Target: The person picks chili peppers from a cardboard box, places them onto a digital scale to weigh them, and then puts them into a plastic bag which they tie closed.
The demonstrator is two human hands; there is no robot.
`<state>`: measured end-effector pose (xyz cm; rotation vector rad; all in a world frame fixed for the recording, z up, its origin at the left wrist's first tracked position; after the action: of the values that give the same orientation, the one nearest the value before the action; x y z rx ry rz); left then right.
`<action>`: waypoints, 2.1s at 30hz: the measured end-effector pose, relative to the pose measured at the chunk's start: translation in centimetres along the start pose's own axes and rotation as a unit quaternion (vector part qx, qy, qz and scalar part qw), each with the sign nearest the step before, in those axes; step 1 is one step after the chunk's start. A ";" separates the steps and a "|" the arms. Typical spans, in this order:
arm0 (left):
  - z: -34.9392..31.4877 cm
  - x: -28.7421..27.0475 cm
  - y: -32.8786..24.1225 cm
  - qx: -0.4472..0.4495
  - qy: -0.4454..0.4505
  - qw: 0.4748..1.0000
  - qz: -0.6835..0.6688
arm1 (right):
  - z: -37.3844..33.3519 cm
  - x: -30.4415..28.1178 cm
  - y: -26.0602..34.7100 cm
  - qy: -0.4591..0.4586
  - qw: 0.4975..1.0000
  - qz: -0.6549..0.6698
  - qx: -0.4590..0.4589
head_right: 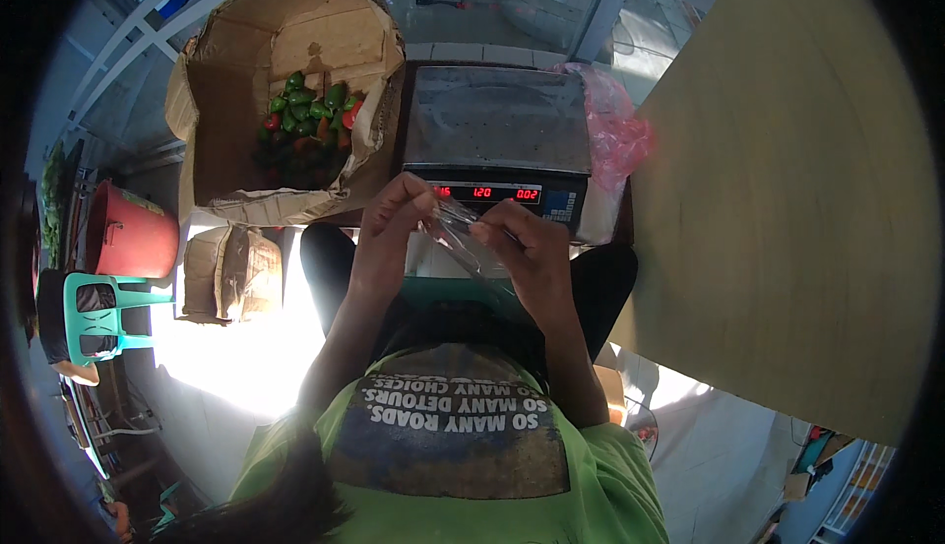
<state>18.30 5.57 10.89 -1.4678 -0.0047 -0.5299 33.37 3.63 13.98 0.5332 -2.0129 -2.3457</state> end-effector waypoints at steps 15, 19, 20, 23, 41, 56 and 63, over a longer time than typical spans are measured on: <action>0.4 1.5 -0.8 0.017 0.065 0.990 0.124 | 0.3 -0.1 -0.2 0.023 0.999 -0.037 0.006; 0.5 1.6 -0.5 0.033 0.042 0.988 0.147 | 0.2 0.1 -0.9 0.031 0.999 -0.027 0.014; 0.4 1.8 -0.5 0.033 0.042 0.988 0.147 | 0.2 0.1 -0.8 0.031 0.999 -0.027 0.014; 0.4 2.0 -0.7 0.004 0.017 0.996 0.089 | 0.2 0.2 -0.3 0.022 0.999 -0.002 -0.023; 0.4 2.9 -1.0 -0.051 0.082 0.995 -0.015 | 0.1 -0.9 -1.0 -0.026 0.998 0.057 -0.013; 0.7 1.7 -0.7 -0.003 0.035 0.996 0.077 | -0.3 -2.4 -1.7 -0.064 0.982 0.177 0.003; 0.6 2.3 -0.2 -0.008 0.053 0.991 0.119 | 1.0 -1.0 -0.2 0.016 0.998 0.043 -0.043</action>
<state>20.46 5.35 11.93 -1.4302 0.2564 -0.4120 34.08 4.83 14.14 0.4669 -1.8727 -2.3447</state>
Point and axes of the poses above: each hand's wrist, its own z-axis towards the middle knuckle, its own x-axis out of the palm, y = z × x, the point moved 7 cm from there along z, towards the middle knuckle, and after that the axes turned 8 degrees about y, right-handed, at the moved point
